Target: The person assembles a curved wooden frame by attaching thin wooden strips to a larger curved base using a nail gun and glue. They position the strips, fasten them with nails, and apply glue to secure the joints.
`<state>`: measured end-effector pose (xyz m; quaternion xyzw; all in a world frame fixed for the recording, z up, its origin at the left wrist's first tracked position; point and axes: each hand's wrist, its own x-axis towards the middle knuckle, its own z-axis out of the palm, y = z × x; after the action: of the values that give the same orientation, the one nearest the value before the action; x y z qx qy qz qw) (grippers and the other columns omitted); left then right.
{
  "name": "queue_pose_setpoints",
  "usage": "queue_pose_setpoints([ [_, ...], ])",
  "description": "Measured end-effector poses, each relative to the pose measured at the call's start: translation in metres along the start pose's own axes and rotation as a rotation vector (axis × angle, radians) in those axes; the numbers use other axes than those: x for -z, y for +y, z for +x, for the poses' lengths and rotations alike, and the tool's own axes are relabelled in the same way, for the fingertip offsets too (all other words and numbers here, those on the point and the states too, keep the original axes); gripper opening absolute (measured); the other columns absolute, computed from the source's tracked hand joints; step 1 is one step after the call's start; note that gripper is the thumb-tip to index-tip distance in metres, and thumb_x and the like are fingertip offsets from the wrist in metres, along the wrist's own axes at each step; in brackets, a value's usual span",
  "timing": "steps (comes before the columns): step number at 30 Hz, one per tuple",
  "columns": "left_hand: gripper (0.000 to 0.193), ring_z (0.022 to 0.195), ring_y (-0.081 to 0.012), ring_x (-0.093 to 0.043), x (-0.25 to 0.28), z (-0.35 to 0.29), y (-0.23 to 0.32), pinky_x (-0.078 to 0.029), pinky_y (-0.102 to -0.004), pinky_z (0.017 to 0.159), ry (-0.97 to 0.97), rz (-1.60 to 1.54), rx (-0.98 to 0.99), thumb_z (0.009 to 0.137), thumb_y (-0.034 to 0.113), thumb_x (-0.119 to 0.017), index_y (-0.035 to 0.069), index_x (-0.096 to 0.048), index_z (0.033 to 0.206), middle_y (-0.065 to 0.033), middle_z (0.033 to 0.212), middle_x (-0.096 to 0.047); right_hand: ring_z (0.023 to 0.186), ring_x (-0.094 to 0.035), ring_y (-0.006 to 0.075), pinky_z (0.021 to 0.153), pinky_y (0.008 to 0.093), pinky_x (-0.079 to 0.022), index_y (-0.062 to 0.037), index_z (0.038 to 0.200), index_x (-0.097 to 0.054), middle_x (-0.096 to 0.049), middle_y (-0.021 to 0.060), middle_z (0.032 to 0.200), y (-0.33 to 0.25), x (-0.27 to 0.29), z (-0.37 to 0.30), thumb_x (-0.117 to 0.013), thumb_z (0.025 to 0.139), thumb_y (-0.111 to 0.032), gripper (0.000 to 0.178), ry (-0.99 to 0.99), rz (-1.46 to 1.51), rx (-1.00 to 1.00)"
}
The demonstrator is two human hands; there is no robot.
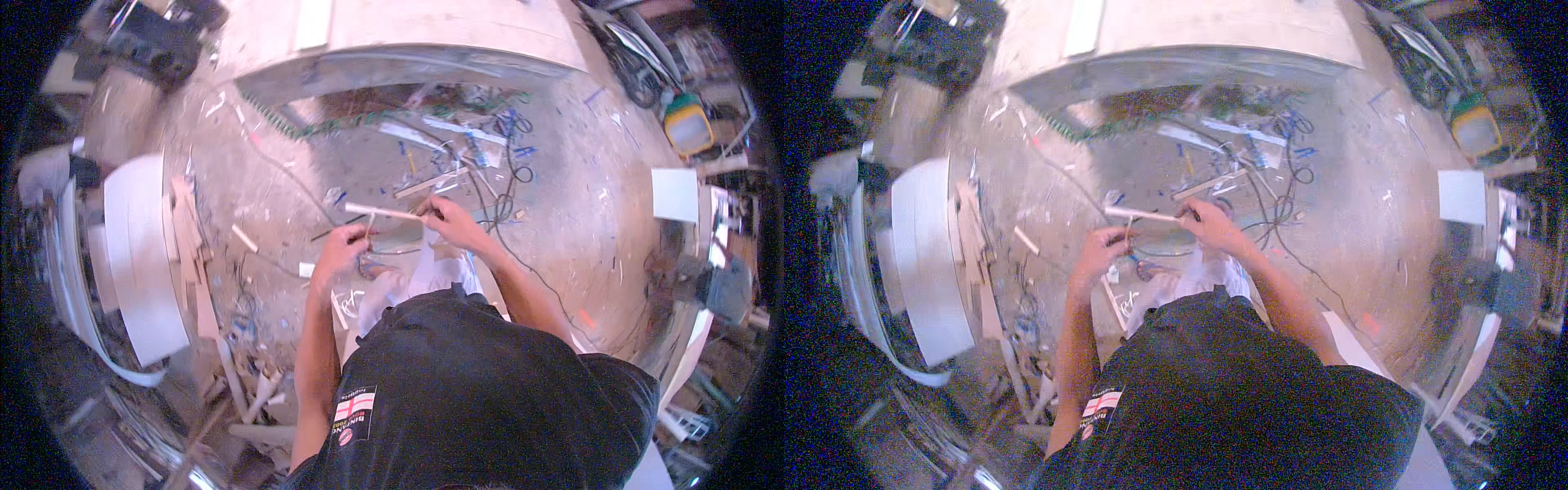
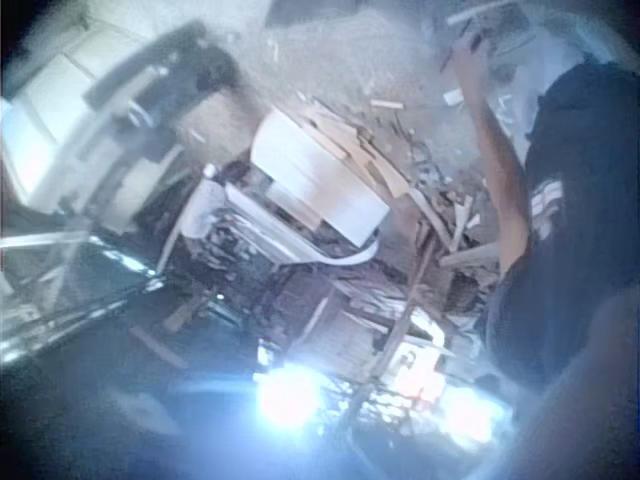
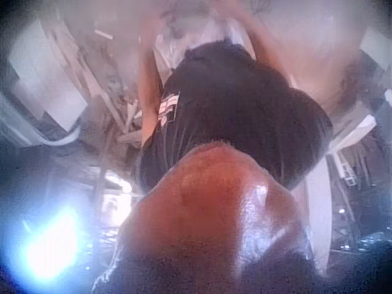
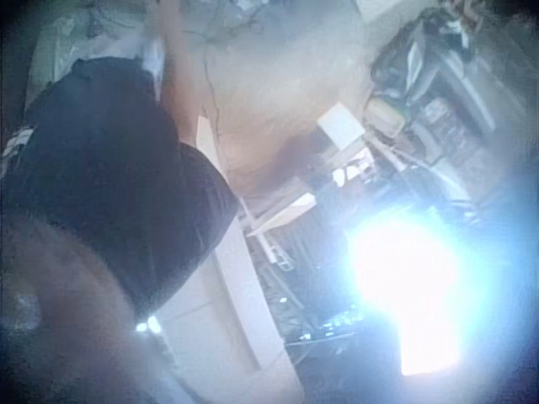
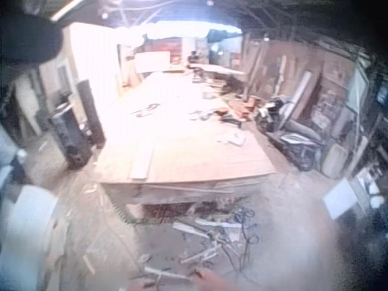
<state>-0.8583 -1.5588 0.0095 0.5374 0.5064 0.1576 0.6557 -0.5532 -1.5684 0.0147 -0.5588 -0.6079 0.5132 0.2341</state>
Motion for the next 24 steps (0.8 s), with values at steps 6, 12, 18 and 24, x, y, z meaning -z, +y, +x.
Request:
queue_pose_setpoints([
  [6, 0.016, 0.082, -0.0132, -0.069, -0.211, 0.158, 0.103, -0.058, -0.0291, 0.075, -0.107, -0.463, 0.167, 0.094, 0.006, -0.071, 0.001, -0.069, 0.109, -0.0042, 0.098, -0.072, 0.085, -0.069, 0.0357, 0.078, 0.0411, -0.052, -0.0031, 0.106, -0.071, -0.072, 0.0182, 0.09, 0.118, 0.129, -0.076, -0.068, 0.096, -0.032, 0.03, 0.426, 0.075, -0.173],
  [12, 0.011, 0.077, -0.015, -0.069, -0.395, 0.283, 0.171, -0.057, -0.0308, 0.07, -0.315, -0.212, -0.019, 0.095, 0.011, -0.075, 0.002, -0.072, 0.1, -0.0064, 0.09, -0.073, 0.075, -0.069, 0.0292, 0.07, 0.0395, -0.053, -0.0004, 0.102, -0.073, -0.073, 0.0169, 0.085, 0.168, 0.267, -0.152, -0.072, 0.095, -0.03, 0.031, 0.75, 0.111, -0.349],
  [18, 0.018, 0.072, -0.0125, -0.066, -0.526, 0.392, 0.275, -0.055, -0.0327, 0.07, -0.648, 0.222, -0.134, 0.092, 0.017, -0.078, 0.0, -0.073, 0.095, -0.0032, 0.077, -0.071, 0.067, -0.063, 0.014, 0.064, 0.0307, -0.05, 0.0018, 0.098, -0.076, -0.07, 0.0063, 0.077, 0.218, 0.415, -0.198, -0.072, 0.096, -0.024, 0.027, 0.721, 0.421, -0.39],
  [24, 0.014, 0.068, -0.0113, -0.065, -0.634, 0.498, 0.356, -0.054, -0.0302, 0.062, -0.929, 0.463, -0.35, 0.09, 0.011, -0.078, -0.001, -0.073, 0.087, -0.0041, 0.074, -0.069, 0.066, -0.06, 0.0103, 0.063, 0.0289, -0.05, 0.002, 0.095, -0.071, -0.066, 0.0034, 0.075, 0.285, 0.509, -0.2, -0.07, 0.098, -0.022, 0.024, 0.948, 0.671, -0.413],
])
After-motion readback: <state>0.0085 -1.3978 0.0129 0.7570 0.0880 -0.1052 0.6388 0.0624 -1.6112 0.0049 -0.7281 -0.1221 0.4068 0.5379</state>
